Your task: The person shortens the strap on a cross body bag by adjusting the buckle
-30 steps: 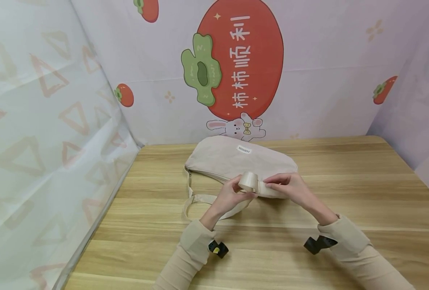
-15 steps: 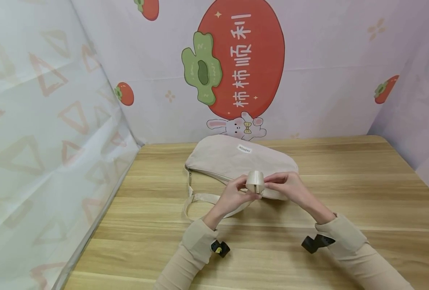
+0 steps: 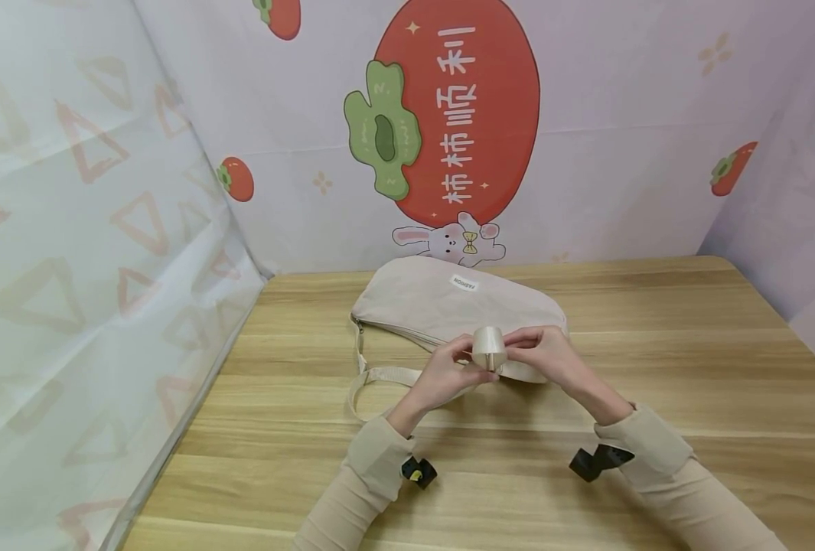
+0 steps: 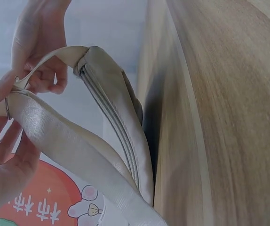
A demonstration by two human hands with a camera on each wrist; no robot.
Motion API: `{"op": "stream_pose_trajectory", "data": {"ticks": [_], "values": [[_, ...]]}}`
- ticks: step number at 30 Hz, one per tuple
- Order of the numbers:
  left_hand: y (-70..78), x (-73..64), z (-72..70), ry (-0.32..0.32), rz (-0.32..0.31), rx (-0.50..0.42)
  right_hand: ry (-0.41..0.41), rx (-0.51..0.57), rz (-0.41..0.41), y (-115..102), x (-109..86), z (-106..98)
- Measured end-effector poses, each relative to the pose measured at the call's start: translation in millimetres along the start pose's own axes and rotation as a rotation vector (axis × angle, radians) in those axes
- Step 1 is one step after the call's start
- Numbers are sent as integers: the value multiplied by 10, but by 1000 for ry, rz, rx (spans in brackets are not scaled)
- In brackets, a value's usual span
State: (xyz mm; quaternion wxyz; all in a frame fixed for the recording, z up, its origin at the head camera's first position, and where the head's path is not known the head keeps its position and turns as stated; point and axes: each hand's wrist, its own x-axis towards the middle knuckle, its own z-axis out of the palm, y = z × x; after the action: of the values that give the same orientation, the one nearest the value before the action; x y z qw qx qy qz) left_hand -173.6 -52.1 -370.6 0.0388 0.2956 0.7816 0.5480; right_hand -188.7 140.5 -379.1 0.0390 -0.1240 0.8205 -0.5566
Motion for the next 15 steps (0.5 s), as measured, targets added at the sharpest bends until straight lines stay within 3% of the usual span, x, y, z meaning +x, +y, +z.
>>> {"op": "stream_pose_trajectory", "data": {"ticks": [8, 15], "values": [[-36, -27, -58, -3, -21, -35, 12, 46, -13, 23, -14, -26], [-88, -50, -111, -4, -56, 0, -18, 46, 5, 23, -39, -75]]}}
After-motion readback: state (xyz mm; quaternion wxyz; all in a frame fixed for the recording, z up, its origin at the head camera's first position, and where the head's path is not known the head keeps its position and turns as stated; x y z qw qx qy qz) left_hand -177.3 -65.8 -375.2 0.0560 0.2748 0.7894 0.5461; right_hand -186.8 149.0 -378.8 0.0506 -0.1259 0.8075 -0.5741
